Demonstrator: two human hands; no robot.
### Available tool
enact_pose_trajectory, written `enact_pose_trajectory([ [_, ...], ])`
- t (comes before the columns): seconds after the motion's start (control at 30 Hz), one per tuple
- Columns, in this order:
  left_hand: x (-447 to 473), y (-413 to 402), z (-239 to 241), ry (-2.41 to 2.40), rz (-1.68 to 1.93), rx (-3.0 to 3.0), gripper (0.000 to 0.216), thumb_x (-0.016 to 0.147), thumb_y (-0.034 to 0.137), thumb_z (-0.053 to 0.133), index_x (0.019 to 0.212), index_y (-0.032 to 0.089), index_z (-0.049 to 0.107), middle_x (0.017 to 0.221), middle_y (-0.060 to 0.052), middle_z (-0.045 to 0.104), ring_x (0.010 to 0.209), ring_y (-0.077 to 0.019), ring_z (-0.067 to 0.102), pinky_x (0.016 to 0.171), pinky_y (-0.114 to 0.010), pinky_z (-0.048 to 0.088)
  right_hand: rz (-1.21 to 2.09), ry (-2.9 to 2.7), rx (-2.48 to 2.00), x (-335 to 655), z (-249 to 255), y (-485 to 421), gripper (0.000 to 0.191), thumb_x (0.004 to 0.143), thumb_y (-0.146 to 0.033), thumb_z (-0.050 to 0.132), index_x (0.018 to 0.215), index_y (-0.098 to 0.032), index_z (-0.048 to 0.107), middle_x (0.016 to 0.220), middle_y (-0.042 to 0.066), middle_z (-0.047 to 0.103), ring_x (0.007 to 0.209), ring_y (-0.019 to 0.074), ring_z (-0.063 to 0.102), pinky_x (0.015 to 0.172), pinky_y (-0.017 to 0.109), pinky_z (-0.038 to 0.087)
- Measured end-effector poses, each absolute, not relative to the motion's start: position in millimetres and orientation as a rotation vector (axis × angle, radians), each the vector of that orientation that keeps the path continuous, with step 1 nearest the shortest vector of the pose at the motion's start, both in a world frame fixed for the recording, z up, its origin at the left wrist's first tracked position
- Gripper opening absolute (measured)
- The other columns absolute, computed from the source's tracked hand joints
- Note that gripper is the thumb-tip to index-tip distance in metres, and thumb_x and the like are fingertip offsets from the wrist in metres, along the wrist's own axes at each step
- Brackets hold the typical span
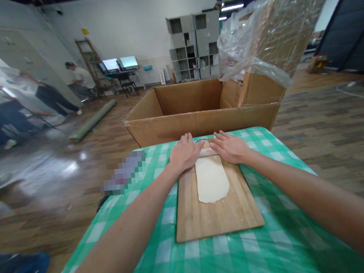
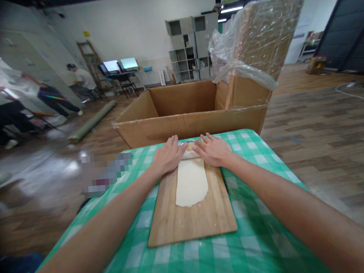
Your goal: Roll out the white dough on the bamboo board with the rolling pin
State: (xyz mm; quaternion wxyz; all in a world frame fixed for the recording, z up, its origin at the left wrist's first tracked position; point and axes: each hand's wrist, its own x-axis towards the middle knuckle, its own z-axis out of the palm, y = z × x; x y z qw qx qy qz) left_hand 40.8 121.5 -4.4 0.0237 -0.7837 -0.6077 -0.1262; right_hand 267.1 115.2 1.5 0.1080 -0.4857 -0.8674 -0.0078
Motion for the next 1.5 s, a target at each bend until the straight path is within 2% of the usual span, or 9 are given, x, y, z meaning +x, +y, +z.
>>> enact_pose_trajectory([
  [0.13,40,94,-4,-1.84,-0.44,-2.434,0.09,0.1,0.071,0.01,0.159,0.005,0.03,0.164,-0.023,0.035,0.152,-0.0352,0.033,0.119,-0.05,0.032,-0.053,-2.551,-1.377,268,2,88,0.079,0.105,-0.065,0.012,0.156,-0.014,0.044,0.163,0.015,0.038,0.154,0.0337,0.027,0.123,0.051,0.026],
  [0.33,35,43,1,-1.673,-0.382,-2.495,0.082,0.103,0.066,0.015,0.152,0.007,0.042,0.16,-0.021,0.042,0.151,-0.0327,0.036,0.123,-0.048,0.026,-0.048,-2.554,-1.314,272,6,36,0.082,0.103,-0.068,0.02,0.155,-0.009,0.043,0.164,0.019,0.036,0.153,0.0347,0.029,0.121,0.052,0.029],
  [0.53,25,-5,3,-1.529,-0.331,-2.528,0.083,0.102,0.066,0.023,0.154,0.003,0.038,0.159,-0.022,0.043,0.151,-0.0323,0.036,0.126,-0.047,0.022,-0.016,-2.61,-1.189,282,12,-13,0.086,0.103,-0.069,0.024,0.159,-0.006,0.035,0.164,0.02,0.032,0.153,0.0323,0.029,0.124,0.051,0.026],
  [0.77,28,25,5,-1.587,-0.343,-2.552,0.084,0.101,0.067,0.021,0.152,0.005,0.041,0.16,-0.022,0.041,0.154,-0.0312,0.031,0.126,-0.048,0.021,0.133,-2.61,-1.253,284,14,31,0.087,0.104,-0.069,0.015,0.158,-0.005,0.037,0.163,0.019,0.034,0.153,0.0297,0.029,0.125,0.049,0.025],
  [0.9,30,66,5,-1.753,-0.316,-2.598,0.082,0.101,0.069,0.016,0.152,0.011,0.043,0.162,-0.018,0.041,0.152,-0.0302,0.034,0.123,-0.048,0.028,0.205,-2.603,-1.384,278,9,79,0.09,0.102,-0.072,0.008,0.159,-0.009,0.038,0.165,0.016,0.033,0.154,0.0303,0.027,0.124,0.048,0.027],
  [1.03,32,95,5,-1.852,-0.309,-2.589,0.08,0.101,0.07,0.011,0.148,0.017,0.048,0.158,-0.016,0.047,0.147,-0.0317,0.043,0.114,-0.051,0.039,0.187,-2.596,-1.453,271,2,113,0.085,0.102,-0.068,0.001,0.154,-0.02,0.049,0.16,0.009,0.044,0.152,0.0288,0.033,0.124,0.049,0.027],
  [1.2,35,99,5,-1.826,-0.315,-2.541,0.077,0.101,0.069,0.012,0.138,0.017,0.056,0.147,-0.017,0.057,0.135,-0.0339,0.055,0.104,-0.049,0.047,0.111,-2.568,-1.479,268,1,118,0.088,0.103,-0.067,0.003,0.15,-0.012,0.052,0.16,0.016,0.043,0.152,0.0333,0.031,0.125,0.051,0.023],
  [1.33,34,86,4,-1.794,-0.349,-2.527,0.076,0.102,0.068,0.015,0.145,0.016,0.05,0.153,-0.018,0.051,0.143,-0.0344,0.047,0.112,-0.05,0.041,-0.027,-2.547,-1.445,267,4,96,0.081,0.105,-0.065,0.008,0.149,-0.014,0.052,0.159,0.015,0.045,0.151,0.0328,0.034,0.123,0.05,0.026],
  [1.5,30,55,1,-1.65,-0.401,-2.518,0.079,0.102,0.067,0.02,0.151,0.01,0.043,0.158,-0.018,0.045,0.15,-0.033,0.037,0.124,-0.047,0.027,-0.073,-2.509,-1.45,267,7,58,0.083,0.103,-0.069,0.016,0.157,-0.011,0.04,0.163,0.017,0.037,0.152,0.0349,0.032,0.119,0.051,0.032],
])
